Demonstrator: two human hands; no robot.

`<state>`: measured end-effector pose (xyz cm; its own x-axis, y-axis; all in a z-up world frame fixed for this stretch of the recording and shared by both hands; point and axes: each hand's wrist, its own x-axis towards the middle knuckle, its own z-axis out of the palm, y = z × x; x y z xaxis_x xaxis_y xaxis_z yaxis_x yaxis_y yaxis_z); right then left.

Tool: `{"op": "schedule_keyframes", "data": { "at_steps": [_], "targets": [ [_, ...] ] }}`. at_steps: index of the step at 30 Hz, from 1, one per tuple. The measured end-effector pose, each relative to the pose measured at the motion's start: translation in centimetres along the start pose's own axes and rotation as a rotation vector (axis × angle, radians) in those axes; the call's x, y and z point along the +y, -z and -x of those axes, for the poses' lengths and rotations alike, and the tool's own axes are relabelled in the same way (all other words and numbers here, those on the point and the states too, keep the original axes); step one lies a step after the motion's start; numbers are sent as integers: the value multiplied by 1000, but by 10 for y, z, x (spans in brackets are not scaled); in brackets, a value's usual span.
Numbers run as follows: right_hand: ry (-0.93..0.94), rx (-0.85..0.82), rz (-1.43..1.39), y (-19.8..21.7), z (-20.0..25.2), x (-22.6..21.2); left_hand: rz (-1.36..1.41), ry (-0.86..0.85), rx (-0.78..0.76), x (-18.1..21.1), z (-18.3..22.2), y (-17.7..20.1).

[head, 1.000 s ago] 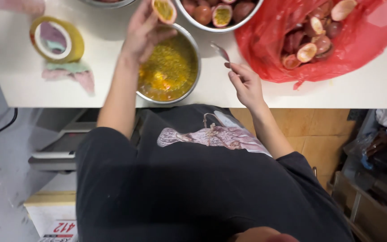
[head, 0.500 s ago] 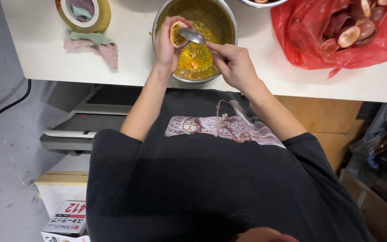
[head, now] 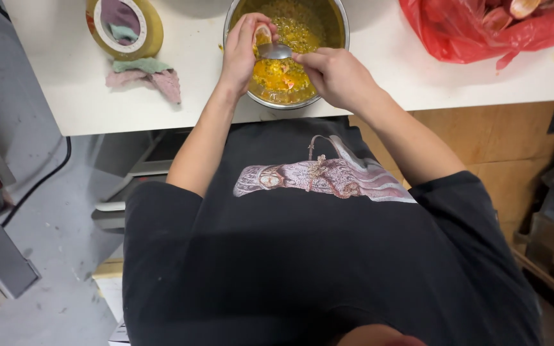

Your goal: Scoop the pulp from halved passion fruits into a metal bowl using a spoon.

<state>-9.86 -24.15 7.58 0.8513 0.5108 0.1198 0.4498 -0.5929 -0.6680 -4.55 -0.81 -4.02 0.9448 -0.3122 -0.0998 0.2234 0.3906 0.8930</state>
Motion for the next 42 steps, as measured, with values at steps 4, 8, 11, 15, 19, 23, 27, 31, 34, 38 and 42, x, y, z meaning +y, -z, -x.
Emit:
{"op": "schedule_keyframes", "data": {
  "at_steps": [4, 8, 11, 15, 19, 23, 27, 31, 34, 38, 42],
  "targets": [
    [-50, 10, 31, 2, 1, -1, -137, -47, -31, -7, -1, 3],
    [-82, 72, 9, -14, 7, 4, -224, -36, -55, 4, -1, -6],
    [-67, 51, 85, -21, 12, 5, -214, -21, -72, 4, -3, -5],
    [-113, -93, 352, -9, 13, -5, -173, -14, -89, -6, -3, -8],
    [-129, -143, 407, 8, 21, 2, -194, -23, -82, -17, -6, -8],
    [-98, 17, 348, 1, 21, 1, -183, 23, -42, -15, -7, -14],
    [-55, -19, 340, -14, 22, -8, -104, 20, -43, -15, -9, -19],
    [-75, -130, 450, -9, 27, -4, -137, -7, -28, -29, -8, -13],
    [-73, -207, 528, -4, 27, 1, -129, 19, -3, -27, -7, -12],
    [-49, -150, 509, -7, 23, 2, -153, 106, 32, -17, -5, -20],
    [-97, 26, 357, -21, 18, 18, -234, -9, 26, -28, -14, -10]
  ]
}}
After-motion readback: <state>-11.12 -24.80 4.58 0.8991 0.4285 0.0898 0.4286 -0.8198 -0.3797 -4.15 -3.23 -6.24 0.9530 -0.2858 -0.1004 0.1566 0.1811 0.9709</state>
